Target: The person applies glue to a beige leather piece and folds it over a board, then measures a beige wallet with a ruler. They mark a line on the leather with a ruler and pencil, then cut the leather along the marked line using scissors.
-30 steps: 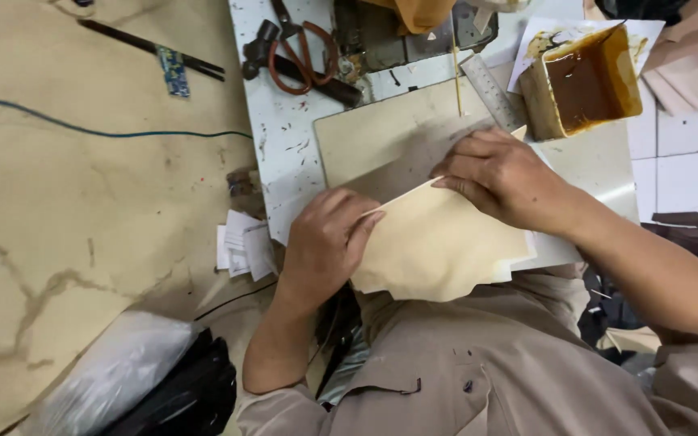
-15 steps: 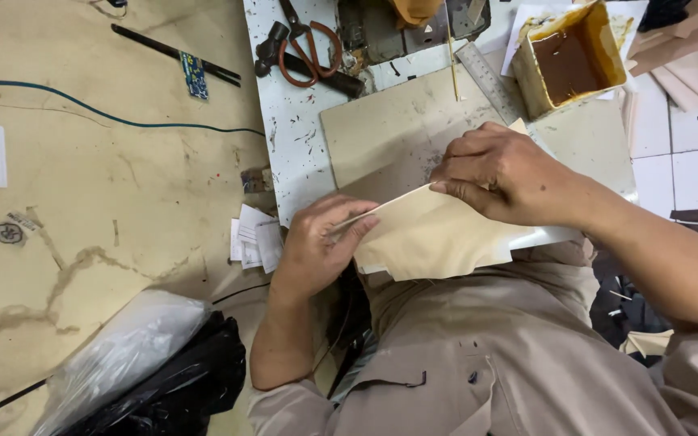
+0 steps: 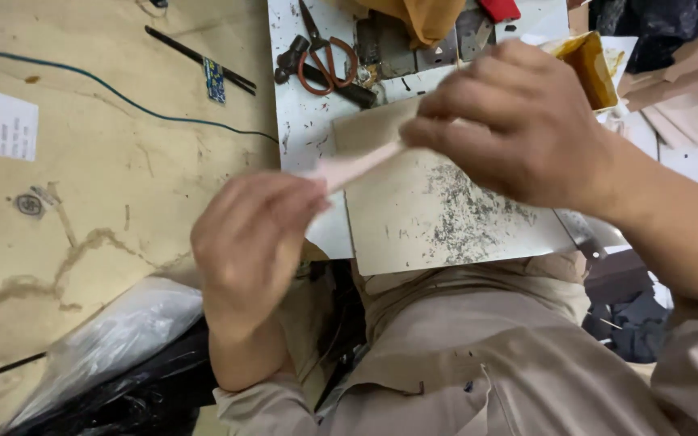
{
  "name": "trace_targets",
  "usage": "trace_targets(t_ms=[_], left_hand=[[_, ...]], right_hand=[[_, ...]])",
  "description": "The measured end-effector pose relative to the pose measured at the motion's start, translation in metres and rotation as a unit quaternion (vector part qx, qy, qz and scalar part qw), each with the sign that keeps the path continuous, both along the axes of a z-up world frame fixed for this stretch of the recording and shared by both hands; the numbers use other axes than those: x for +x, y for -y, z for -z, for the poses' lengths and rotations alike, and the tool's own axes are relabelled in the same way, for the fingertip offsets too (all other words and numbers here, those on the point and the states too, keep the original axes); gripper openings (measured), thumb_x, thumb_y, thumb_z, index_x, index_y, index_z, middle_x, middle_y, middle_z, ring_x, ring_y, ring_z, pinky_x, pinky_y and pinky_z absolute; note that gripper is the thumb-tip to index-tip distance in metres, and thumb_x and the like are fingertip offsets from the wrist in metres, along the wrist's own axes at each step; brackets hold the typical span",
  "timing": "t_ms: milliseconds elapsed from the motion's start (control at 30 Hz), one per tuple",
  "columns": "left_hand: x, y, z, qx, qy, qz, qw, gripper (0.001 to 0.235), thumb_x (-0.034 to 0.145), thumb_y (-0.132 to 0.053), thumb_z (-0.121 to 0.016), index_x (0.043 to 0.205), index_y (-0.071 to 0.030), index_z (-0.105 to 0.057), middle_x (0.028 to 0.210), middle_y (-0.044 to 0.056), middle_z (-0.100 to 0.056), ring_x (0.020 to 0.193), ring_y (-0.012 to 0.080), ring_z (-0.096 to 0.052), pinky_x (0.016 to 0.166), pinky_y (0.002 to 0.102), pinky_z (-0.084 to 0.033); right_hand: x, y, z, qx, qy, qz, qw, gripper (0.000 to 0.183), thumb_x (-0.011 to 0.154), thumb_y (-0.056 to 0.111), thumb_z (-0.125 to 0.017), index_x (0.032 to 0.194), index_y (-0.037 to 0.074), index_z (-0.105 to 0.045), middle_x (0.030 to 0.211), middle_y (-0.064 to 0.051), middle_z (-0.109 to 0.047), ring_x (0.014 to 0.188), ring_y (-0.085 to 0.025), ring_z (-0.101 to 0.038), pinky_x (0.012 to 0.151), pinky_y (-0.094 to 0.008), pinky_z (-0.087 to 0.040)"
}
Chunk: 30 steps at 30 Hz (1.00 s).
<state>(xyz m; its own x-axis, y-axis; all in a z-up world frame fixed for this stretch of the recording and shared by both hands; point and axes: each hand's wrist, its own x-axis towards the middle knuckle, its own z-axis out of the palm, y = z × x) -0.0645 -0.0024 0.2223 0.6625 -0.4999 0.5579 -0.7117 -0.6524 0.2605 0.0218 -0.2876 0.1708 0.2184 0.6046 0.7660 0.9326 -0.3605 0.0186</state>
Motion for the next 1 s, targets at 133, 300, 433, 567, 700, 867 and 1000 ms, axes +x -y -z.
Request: trace_targets(t_ms=[133,300,433,567,700,867,1000], left_hand=[[-0.028,0.016,0.034,-0.008,0.008,0.024,1.0,0.013,0.089,-0.002,-0.084,0.096,0.005,-0.075,0.095,0.018,-0.076,0.086,0.0314,-0.072,0.076,0.041,-0.062],[-0.062,0.016,0.209,0.007,0.056,-0.024,0.998,0.007,0.091,-0.005,-0.078,0.098,-0.006,-0.078,0.097,0.012,-0.073,0.094,0.0298,-0.073,0.085,0.043,-0.062],[-0.085,0.029,0.217,0.027,0.026,-0.04,0.999,0.012,0.094,-0.01,-0.077,0.103,-0.002,-0.076,0.106,0.017,-0.073,0.106,0.0327,-0.071,0.095,0.046,-0.059],[-0.106,0.029,0.249,0.008,0.012,-0.061,0.998,0.018,0.092,-0.006,-0.079,0.108,-0.001,-0.077,0.111,0.017,-0.074,0.108,0.0336,-0.072,0.094,0.046,-0.061],[-0.12,0.041,0.26,0.005,0.006,-0.07,0.998,0.019,0.094,-0.008,-0.077,0.112,-0.002,-0.076,0.117,0.017,-0.074,0.113,0.0331,-0.072,0.099,0.046,-0.059],[-0.117,0.053,0.253,0.015,-0.009,-0.078,0.997,0.024,0.097,-0.009,-0.074,0.119,0.001,-0.071,0.13,0.021,-0.069,0.124,0.0354,-0.066,0.106,0.048,-0.055],[-0.126,0.046,0.26,0.028,-0.032,-0.114,0.993,0.029,0.093,-0.009,-0.08,0.116,0.004,-0.068,0.13,0.023,-0.067,0.126,0.0366,-0.063,0.109,0.049,-0.053]], right_hand=[[-0.026,0.004,0.056,0.006,0.056,-0.02,0.998,0.015,0.1,0.013,-0.078,0.115,0.008,-0.076,0.111,-0.012,-0.079,0.103,-0.024,-0.07,0.089,-0.037,-0.051],[-0.071,-0.002,0.156,-0.014,-0.041,-0.012,0.999,0.012,0.101,0.005,-0.065,0.097,0.004,-0.077,0.11,-0.016,-0.077,0.1,-0.031,-0.073,0.09,-0.044,-0.055],[-0.107,-0.002,0.18,-0.035,-0.124,0.022,0.991,0.019,0.105,0.002,-0.056,0.109,-0.001,-0.074,0.115,-0.021,-0.074,0.105,-0.036,-0.072,0.095,-0.046,-0.055],[-0.117,0.02,0.205,0.018,-0.211,0.019,0.977,0.021,0.102,-0.001,-0.06,0.114,-0.012,-0.073,0.112,-0.029,-0.072,0.1,-0.046,-0.07,0.087,-0.058,-0.057],[-0.138,0.018,0.217,-0.051,-0.209,0.101,0.971,0.034,0.095,0.009,-0.075,0.125,-0.006,-0.075,0.125,-0.027,-0.072,0.118,-0.046,-0.068,0.103,-0.056,-0.054],[-0.148,-0.018,0.211,-0.07,-0.239,0.077,0.966,0.046,0.096,0.026,-0.075,0.132,-0.002,-0.071,0.137,-0.022,-0.068,0.131,-0.04,-0.062,0.114,-0.053,-0.046],[-0.149,-0.02,0.213,-0.103,-0.245,0.095,0.959,0.051,0.1,0.031,-0.071,0.139,-0.001,-0.067,0.142,-0.021,-0.066,0.135,-0.037,-0.059,0.117,-0.051,-0.043]])
